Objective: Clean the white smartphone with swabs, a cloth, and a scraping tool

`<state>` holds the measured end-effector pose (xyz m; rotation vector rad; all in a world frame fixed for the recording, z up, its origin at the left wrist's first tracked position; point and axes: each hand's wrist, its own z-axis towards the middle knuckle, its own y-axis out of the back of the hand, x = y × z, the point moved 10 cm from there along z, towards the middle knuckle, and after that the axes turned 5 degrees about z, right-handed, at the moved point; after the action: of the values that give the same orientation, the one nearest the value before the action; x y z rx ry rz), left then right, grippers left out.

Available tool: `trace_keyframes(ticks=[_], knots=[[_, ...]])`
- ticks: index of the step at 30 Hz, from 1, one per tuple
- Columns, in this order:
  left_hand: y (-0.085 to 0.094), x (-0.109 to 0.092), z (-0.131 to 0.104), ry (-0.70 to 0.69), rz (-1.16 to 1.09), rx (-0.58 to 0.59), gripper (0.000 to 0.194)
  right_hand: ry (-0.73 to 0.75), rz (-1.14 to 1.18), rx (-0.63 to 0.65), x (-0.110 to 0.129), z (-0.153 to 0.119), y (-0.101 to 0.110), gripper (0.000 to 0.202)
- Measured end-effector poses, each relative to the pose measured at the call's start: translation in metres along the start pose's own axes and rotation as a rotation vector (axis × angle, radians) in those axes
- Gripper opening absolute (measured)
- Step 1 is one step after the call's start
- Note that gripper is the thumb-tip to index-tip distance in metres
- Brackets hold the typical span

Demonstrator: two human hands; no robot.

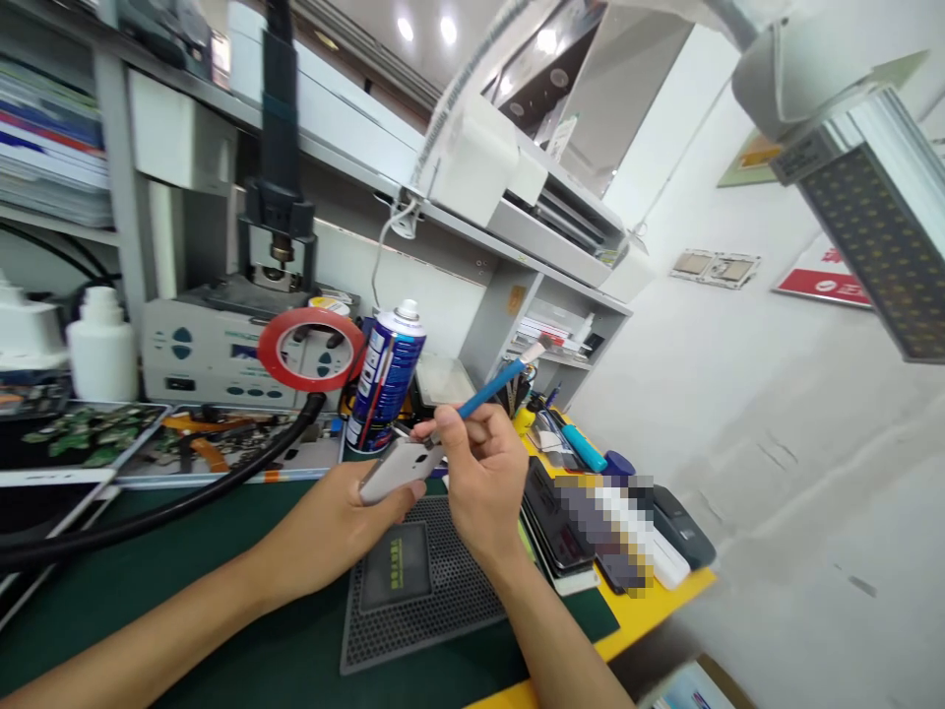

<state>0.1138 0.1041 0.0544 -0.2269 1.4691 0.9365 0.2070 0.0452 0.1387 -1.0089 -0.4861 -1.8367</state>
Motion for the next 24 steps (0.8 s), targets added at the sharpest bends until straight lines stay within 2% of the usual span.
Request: trace_keyframes(ticks=[2,10,14,19,24], knots=[[-0.005,-0.005,0.000,-0.046,-0.037,0.058,0.037,-0.002,0.013,0.001,0.004,-0.001,-0.004,0.021],[-0.012,-0.013,-0.001,-0.171,-0.122,0.082,0.030,-0.017,-0.052,0.008,0.012,-0.006,-0.014,0.023],[-0.011,-0.012,-0.002,-0.158,-0.142,0.083,0.028,0.006,-0.053,-0.035,0.010,-0.006,-0.008,0.024],[-0.008,-0.003,0.000,-0.099,-0.134,0.047,0.030,0.020,-0.081,0.006,0.003,-0.003,-0.004,0.026],[-0.005,-0.004,0.001,-0.032,-0.101,0.032,0.038,0.025,-0.100,-0.059,-0.002,0.003,0.009,0.030]])
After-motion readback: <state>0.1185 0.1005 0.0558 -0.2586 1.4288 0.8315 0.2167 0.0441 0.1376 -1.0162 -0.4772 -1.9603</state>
